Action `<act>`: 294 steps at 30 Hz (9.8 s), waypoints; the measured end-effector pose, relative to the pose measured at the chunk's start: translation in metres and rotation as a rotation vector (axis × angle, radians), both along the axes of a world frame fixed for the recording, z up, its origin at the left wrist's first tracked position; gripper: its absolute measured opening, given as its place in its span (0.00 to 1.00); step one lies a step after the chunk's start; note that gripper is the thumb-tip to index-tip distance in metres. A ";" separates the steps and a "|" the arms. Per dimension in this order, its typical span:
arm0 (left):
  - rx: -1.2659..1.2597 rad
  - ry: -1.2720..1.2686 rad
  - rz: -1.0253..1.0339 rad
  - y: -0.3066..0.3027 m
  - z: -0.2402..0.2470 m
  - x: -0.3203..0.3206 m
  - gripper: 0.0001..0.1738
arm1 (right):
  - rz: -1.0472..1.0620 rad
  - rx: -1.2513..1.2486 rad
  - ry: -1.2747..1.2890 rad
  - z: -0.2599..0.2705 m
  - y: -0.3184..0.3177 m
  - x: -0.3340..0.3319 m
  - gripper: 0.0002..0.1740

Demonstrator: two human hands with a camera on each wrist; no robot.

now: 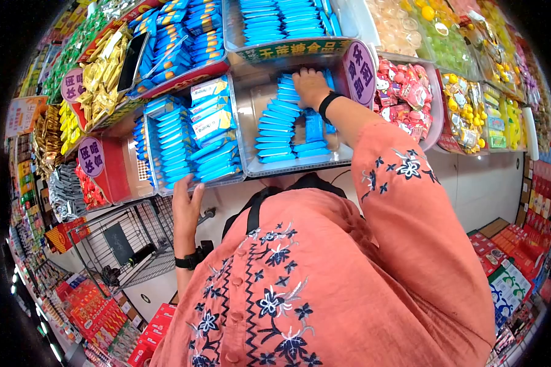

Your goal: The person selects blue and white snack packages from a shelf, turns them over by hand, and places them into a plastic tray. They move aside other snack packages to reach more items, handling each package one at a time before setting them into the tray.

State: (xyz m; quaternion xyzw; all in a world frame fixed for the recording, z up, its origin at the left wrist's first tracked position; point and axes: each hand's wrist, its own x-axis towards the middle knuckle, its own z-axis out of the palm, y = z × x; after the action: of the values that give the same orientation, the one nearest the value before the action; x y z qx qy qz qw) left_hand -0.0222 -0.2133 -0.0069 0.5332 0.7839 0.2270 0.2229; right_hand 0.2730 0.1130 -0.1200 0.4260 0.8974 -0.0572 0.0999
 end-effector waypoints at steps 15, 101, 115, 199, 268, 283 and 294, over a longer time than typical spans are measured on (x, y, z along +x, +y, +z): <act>0.037 -0.013 -0.009 -0.001 -0.003 -0.002 0.22 | -0.009 -0.017 0.114 0.000 -0.002 0.011 0.43; 0.180 -0.800 0.113 0.114 0.038 -0.003 0.42 | 0.068 -0.557 0.633 0.161 -0.061 -0.141 0.52; 0.136 -1.080 0.284 0.127 0.008 -0.024 0.33 | -0.038 -0.660 0.752 0.117 -0.073 -0.145 0.51; 0.101 -0.460 0.237 0.137 -0.022 -0.025 0.45 | -0.061 -0.350 0.880 0.060 -0.042 -0.152 0.32; 0.282 -0.346 0.080 0.075 0.024 0.001 0.31 | -0.582 -0.908 0.915 0.113 -0.045 0.014 0.24; 0.237 -0.953 -0.177 0.127 0.065 0.049 0.41 | -0.356 -1.263 1.191 0.174 -0.090 -0.046 0.30; 0.108 -0.825 -0.121 0.113 0.065 0.038 0.35 | -0.380 -1.070 1.154 0.174 -0.115 -0.096 0.38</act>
State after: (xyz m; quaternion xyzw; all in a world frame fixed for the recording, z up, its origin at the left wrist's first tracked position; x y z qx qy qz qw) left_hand 0.0162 -0.1004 0.0576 0.4535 0.5832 0.4487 0.5028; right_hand 0.1767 -0.0023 0.0543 0.3690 0.5708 -0.7056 -0.2002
